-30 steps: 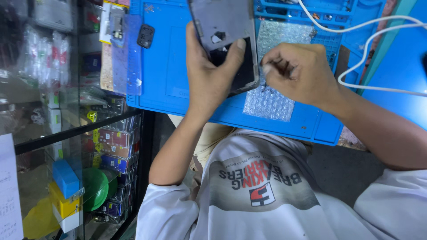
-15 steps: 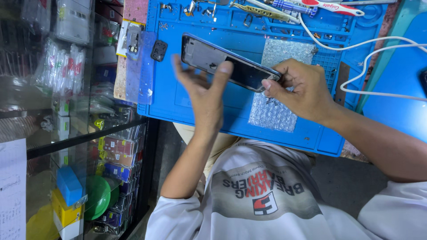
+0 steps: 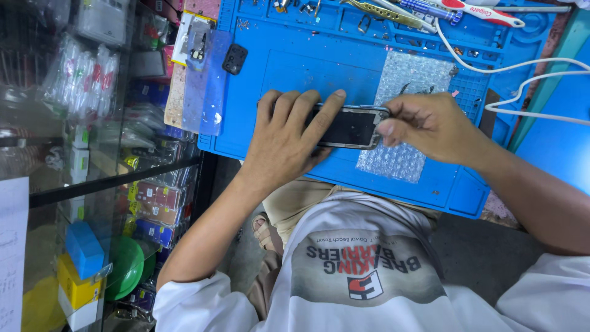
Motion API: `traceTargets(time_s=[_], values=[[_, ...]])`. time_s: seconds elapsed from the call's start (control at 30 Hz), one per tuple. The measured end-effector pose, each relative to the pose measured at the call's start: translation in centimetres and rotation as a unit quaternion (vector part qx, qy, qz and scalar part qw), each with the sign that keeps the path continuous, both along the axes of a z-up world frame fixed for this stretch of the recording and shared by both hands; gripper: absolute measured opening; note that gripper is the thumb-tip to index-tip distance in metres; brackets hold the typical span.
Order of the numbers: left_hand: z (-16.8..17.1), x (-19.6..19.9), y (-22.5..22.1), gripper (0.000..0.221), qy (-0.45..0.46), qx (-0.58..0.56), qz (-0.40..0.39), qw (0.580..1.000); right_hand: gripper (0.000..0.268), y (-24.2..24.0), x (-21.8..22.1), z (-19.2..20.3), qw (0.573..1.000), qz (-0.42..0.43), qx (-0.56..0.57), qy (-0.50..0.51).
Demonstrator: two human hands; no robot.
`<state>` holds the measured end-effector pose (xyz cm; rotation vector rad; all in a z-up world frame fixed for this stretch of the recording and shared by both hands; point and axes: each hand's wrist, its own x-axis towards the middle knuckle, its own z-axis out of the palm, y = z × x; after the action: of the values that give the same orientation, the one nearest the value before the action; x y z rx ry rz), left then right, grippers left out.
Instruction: The person disassembles and cleans internal components of a mobile phone by hand and using a screwdriver and a brush.
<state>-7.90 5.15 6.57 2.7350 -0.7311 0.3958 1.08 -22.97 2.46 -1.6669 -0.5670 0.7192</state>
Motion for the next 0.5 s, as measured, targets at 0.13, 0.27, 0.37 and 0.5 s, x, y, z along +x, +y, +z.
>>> traceTargets(time_s=[0.13,0.27,0.37,0.5], values=[[-0.1,-0.3,0.5,0.091,-0.022,0.015,-0.010,1.000,0.028,-0.5,0.5,0.6,0.998,-0.019,0.041,-0.032],[0.8,-0.3,0.0,0.083,-0.058,0.069,-0.024,0.996,0.024,-0.5,0.6,1.4,0.990,0.017,-0.013,-0.139],[1.7,-0.5,-0.6,0.097,0.017,0.014,-0.005,1.000,0.026,-1.0,0.8,1.5,0.992,-0.020,0.000,-0.124],[2.0,-0.7,-0.9,0.099,0.078,-0.040,0.006,0.996,0.027,-1.9,1.8,1.8,0.989,-0.093,0.032,-0.114]])
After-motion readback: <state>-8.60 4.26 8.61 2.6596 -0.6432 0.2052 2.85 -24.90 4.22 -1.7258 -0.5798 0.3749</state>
